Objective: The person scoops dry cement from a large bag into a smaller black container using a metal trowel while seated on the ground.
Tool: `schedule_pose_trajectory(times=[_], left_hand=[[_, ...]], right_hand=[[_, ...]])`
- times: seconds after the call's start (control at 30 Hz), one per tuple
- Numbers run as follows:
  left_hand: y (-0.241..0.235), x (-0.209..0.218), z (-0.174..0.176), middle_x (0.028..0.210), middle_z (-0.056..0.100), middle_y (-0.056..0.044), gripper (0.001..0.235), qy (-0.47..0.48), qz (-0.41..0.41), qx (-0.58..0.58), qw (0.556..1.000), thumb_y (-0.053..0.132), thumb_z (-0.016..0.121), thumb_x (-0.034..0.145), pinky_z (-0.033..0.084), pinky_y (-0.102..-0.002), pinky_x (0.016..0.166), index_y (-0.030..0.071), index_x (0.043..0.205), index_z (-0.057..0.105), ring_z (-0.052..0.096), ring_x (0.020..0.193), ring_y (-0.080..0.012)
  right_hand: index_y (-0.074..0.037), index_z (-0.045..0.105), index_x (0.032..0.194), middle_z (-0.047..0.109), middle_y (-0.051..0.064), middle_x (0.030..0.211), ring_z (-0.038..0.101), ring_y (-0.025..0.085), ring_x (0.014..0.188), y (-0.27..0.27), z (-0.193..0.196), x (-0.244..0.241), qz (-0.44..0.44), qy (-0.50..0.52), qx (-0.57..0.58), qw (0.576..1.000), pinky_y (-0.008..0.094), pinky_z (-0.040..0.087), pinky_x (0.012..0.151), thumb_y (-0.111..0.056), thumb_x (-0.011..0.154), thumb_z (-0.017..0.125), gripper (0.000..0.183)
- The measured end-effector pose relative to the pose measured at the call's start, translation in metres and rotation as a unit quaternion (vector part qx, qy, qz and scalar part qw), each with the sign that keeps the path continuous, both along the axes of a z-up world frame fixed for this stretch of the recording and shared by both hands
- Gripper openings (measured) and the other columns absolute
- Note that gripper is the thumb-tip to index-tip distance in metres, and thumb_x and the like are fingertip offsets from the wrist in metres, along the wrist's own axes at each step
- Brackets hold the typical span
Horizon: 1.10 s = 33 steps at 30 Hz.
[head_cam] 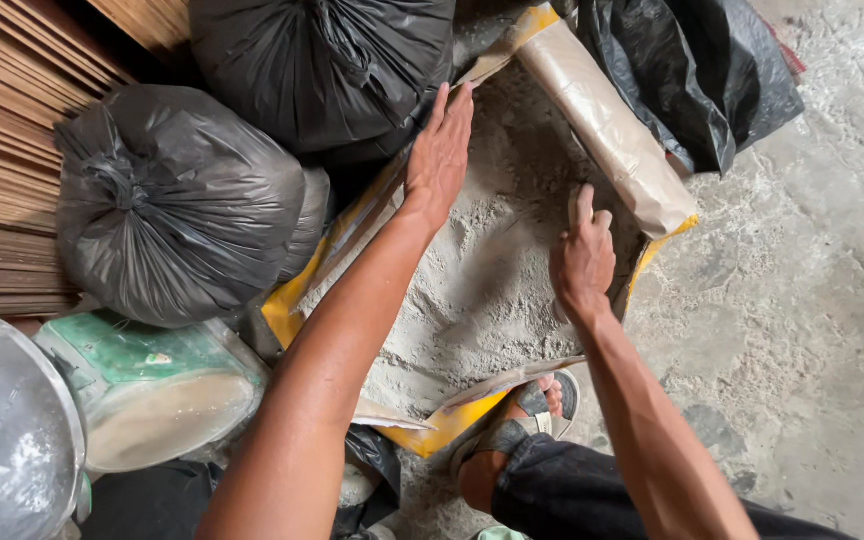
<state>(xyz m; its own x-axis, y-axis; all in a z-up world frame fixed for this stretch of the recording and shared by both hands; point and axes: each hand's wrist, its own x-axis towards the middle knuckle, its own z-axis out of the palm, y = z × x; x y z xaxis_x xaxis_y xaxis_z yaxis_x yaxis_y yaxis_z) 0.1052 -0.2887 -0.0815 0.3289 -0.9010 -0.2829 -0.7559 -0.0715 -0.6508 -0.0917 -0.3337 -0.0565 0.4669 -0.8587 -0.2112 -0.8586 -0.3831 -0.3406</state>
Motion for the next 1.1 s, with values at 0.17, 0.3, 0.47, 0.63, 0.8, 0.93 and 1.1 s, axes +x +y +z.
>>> schedule_pose_trajectory(times=[0.17,0.3,0.47,0.63,0.8,0.93,1.1], left_hand=[[0.002,-0.002,0.002,0.151,0.012,-0.008,0.057,-0.004,-0.005,-0.007,1.0,0.026,0.026,0.092,-0.006,-0.056,0.108,0.004,0.143,0.013,-0.003,0.138,-0.0276],[0.0,0.004,-0.005,0.151,0.012,-0.008,0.055,0.026,-0.006,-0.016,1.0,0.022,0.026,0.092,-0.007,-0.055,0.108,0.005,0.143,0.015,-0.003,0.138,-0.0265],[0.0,0.016,-0.02,0.15,0.016,-0.008,0.054,0.066,-0.01,-0.045,0.997,0.019,0.027,0.091,-0.004,-0.053,0.109,0.004,0.142,0.019,0.0,0.138,-0.0243],[-0.003,0.014,-0.02,0.149,0.016,-0.01,0.053,0.073,-0.007,-0.044,0.996,0.016,0.025,0.091,-0.005,-0.054,0.109,0.003,0.142,0.019,0.001,0.138,-0.026],[0.0,0.011,-0.026,0.149,0.019,-0.008,0.053,0.062,-0.005,-0.057,0.996,0.02,0.024,0.092,-0.003,-0.052,0.11,0.003,0.142,0.019,0.004,0.139,-0.0234],[0.004,0.007,-0.018,0.149,0.018,-0.008,0.052,0.048,-0.003,-0.051,0.998,0.017,0.022,0.092,-0.004,-0.053,0.11,0.003,0.142,0.018,0.004,0.138,-0.024],[0.012,-0.003,-0.009,0.15,0.011,-0.009,0.053,0.019,-0.021,-0.02,0.999,0.019,0.024,0.093,-0.008,-0.05,0.111,0.005,0.143,0.014,0.001,0.138,-0.0268]], right_hand=[[0.003,0.034,0.127,0.05,0.024,0.075,0.052,0.035,0.048,-0.028,-0.006,0.011,0.09,-0.009,-0.015,0.996,0.044,0.045,0.039,0.006,0.089,0.032,0.039],[0.0,0.036,0.114,0.05,0.025,0.076,0.054,0.04,0.058,-0.042,0.004,0.014,0.112,0.008,0.042,0.993,0.05,0.042,0.042,0.004,0.084,0.043,0.031],[0.0,0.04,0.117,0.055,0.023,0.082,0.055,0.03,0.055,-0.051,-0.001,-0.009,0.169,-0.028,0.032,0.985,0.038,0.047,0.039,0.007,0.082,0.046,0.036],[-0.002,0.038,0.125,0.054,0.018,0.076,0.05,0.024,0.05,-0.025,0.014,-0.028,0.178,-0.047,0.04,0.982,0.034,0.046,0.037,0.007,0.087,0.041,0.039],[-0.015,0.04,0.128,0.056,0.015,0.081,0.056,0.025,0.056,0.027,0.018,-0.046,0.056,-0.026,0.096,0.993,0.033,0.052,0.042,0.002,0.082,0.046,0.049],[-0.019,0.03,0.134,0.049,0.019,0.086,0.052,0.048,0.065,0.034,0.021,-0.037,0.034,-0.007,0.093,0.995,0.059,0.037,0.056,-0.01,0.079,0.049,0.059],[-0.005,0.029,0.136,0.048,0.018,0.074,0.047,0.023,0.043,-0.005,0.017,-0.002,0.105,-0.048,-0.01,0.993,0.035,0.042,0.033,0.004,0.088,0.036,0.049]])
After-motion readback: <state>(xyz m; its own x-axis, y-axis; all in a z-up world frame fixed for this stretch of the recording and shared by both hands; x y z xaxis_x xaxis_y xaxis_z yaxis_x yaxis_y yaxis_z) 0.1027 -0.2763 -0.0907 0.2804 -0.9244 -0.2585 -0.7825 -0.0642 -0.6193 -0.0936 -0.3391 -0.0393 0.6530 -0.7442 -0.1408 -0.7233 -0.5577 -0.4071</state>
